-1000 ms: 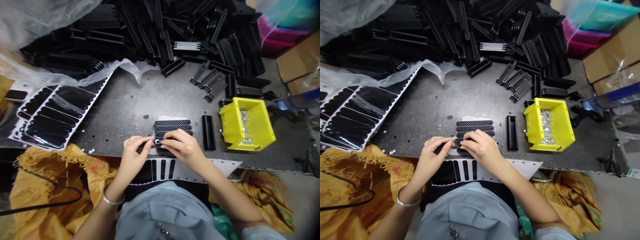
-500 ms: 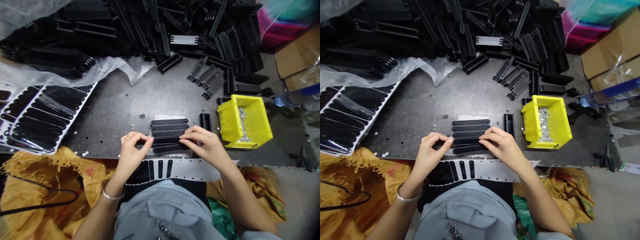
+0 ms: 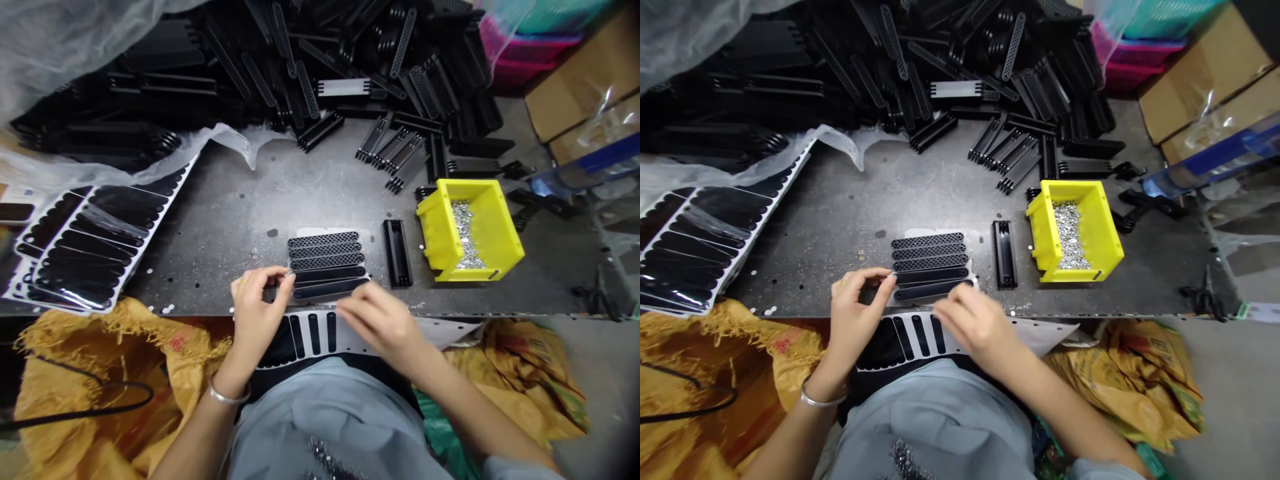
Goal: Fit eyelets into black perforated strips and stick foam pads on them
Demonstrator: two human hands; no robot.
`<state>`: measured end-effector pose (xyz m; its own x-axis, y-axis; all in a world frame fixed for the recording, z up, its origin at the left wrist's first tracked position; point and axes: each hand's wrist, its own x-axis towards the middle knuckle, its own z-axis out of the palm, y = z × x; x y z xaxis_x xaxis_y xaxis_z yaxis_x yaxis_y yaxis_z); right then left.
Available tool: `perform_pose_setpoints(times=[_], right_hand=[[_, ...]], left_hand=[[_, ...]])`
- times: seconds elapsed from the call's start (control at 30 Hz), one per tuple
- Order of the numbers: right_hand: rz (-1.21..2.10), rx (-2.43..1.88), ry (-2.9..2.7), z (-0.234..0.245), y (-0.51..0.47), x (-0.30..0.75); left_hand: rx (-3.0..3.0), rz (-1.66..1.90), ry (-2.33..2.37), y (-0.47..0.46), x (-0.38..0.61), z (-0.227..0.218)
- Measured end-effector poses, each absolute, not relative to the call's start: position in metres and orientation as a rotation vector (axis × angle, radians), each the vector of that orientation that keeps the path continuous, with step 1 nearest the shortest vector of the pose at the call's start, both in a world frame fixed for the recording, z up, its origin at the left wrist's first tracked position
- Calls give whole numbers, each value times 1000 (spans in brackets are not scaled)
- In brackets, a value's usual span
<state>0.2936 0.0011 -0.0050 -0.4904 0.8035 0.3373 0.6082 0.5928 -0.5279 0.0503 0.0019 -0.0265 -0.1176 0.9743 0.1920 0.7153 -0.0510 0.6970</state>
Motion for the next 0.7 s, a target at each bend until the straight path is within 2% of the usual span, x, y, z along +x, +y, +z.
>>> perform_pose_setpoints(times=[0.2, 0.33, 0.47, 0.53, 0.63, 0.7], right_hand=[[249, -918, -2332, -50, -38, 297], [229, -880, -2356, -59, -38, 307], [426, -928, -2258, -54, -30, 302], [624, -878, -2190, -46, -26, 299], [886, -861, -2080, -26, -21, 302], [1101, -909, -1959, -9, -20, 310]], left_hand=[[2104, 1260, 2007, -4, 66, -51], [2250, 1378, 2001, 1, 65, -64], [2236, 1588, 1776, -16, 56, -59], [2240, 1487, 1601, -33, 55, -45], [2254, 983, 1497, -52, 62, -20], [2237, 830, 1474, -56, 67, -9]])
